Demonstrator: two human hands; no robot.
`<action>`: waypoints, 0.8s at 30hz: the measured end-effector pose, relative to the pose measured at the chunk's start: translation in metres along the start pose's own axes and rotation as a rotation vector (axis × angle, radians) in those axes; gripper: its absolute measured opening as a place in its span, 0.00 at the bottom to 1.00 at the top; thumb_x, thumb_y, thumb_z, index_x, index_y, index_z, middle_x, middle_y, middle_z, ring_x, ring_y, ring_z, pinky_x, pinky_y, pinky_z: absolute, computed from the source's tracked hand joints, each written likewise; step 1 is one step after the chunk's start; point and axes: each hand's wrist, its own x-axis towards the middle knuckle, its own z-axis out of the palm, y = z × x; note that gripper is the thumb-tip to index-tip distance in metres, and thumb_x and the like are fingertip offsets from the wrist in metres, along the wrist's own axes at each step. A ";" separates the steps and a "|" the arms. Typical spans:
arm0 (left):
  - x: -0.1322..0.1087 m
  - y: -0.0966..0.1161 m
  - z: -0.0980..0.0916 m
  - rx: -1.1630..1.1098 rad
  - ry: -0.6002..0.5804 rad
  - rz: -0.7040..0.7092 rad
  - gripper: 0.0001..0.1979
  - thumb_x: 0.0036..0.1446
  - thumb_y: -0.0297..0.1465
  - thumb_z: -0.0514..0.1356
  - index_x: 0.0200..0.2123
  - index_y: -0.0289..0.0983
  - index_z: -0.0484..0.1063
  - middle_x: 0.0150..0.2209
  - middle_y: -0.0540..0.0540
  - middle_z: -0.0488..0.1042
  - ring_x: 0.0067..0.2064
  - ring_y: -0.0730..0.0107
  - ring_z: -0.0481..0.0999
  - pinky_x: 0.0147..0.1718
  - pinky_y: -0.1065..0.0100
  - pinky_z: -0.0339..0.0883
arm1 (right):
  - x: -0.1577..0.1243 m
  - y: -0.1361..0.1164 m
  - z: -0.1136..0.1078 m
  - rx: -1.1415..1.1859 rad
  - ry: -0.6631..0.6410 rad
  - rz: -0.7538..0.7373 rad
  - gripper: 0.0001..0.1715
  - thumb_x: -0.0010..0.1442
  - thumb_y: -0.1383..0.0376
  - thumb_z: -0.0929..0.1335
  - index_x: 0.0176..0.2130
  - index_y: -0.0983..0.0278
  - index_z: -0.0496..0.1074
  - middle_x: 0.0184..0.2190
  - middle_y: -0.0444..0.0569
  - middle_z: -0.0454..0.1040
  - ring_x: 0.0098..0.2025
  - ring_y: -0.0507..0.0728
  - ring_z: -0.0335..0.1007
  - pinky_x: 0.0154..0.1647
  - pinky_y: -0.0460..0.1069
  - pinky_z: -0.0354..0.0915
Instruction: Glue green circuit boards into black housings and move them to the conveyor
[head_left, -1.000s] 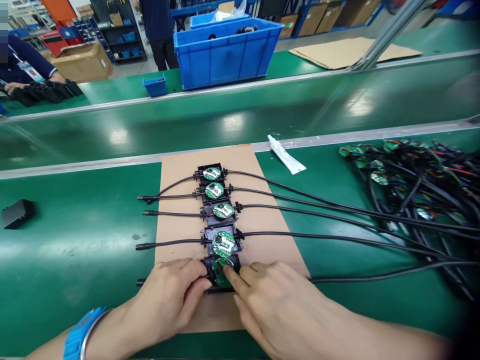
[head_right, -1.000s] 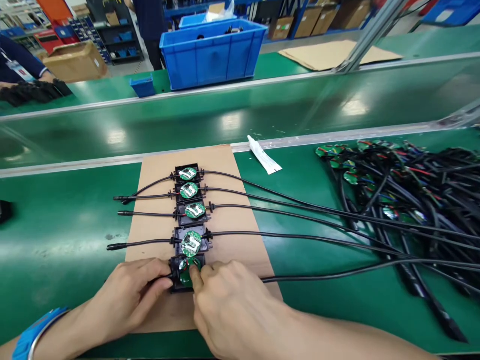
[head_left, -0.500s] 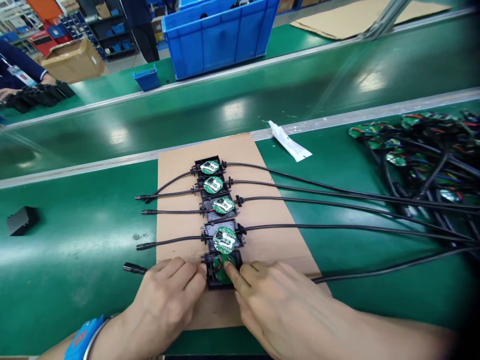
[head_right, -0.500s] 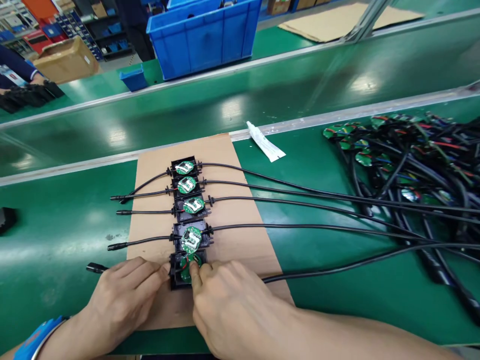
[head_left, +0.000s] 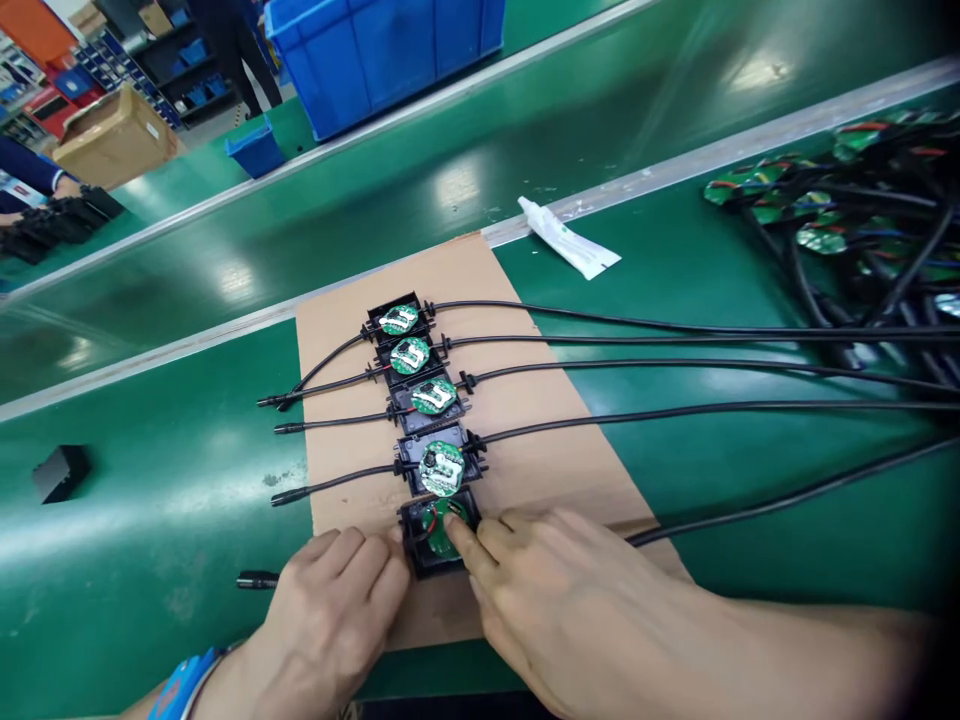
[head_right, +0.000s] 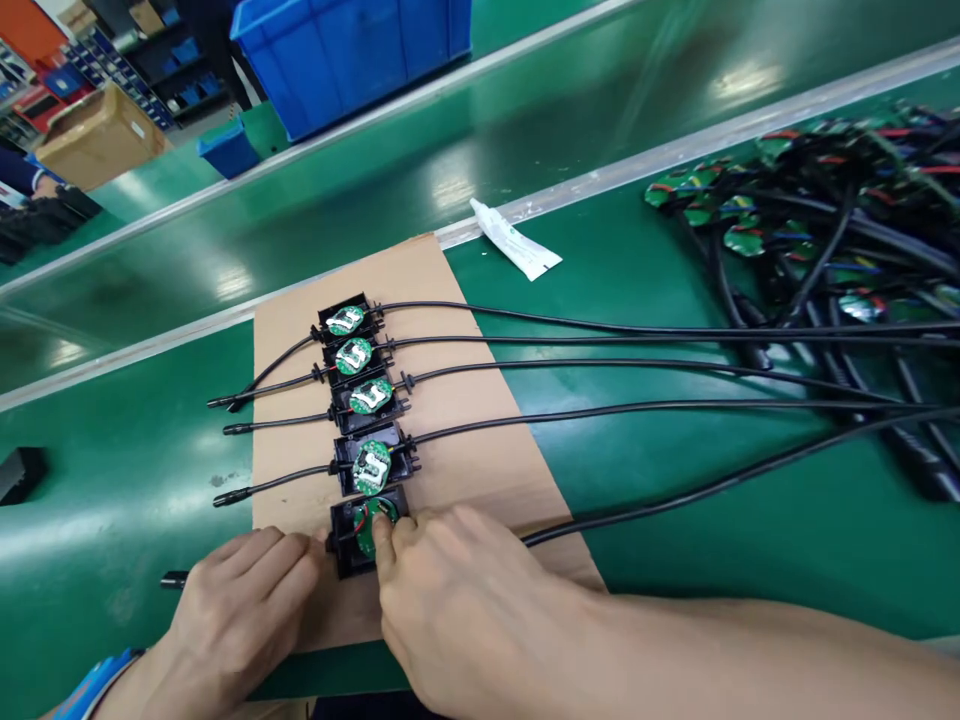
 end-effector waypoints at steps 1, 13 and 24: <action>0.001 0.000 0.001 0.027 -0.029 0.030 0.13 0.63 0.21 0.42 0.35 0.36 0.64 0.24 0.49 0.69 0.24 0.68 0.67 0.22 0.67 0.61 | 0.000 0.000 0.000 0.003 0.008 -0.002 0.25 0.54 0.66 0.64 0.49 0.77 0.72 0.27 0.54 0.76 0.22 0.56 0.67 0.19 0.52 0.49; 0.000 -0.007 0.001 -0.065 -0.152 -0.091 0.08 0.58 0.22 0.50 0.30 0.36 0.66 0.29 0.46 0.70 0.30 0.62 0.68 0.29 0.60 0.66 | 0.007 -0.003 -0.006 0.011 -0.061 0.039 0.19 0.56 0.67 0.62 0.44 0.71 0.75 0.27 0.51 0.75 0.26 0.59 0.69 0.23 0.52 0.52; 0.001 0.007 0.026 -0.270 -0.005 0.079 0.14 0.59 0.22 0.51 0.46 0.31 0.69 0.50 0.41 0.71 0.49 0.60 0.69 0.51 0.57 0.62 | -0.004 0.010 -0.039 0.288 -0.317 0.240 0.07 0.58 0.71 0.60 0.37 0.65 0.64 0.29 0.47 0.69 0.27 0.55 0.63 0.28 0.49 0.57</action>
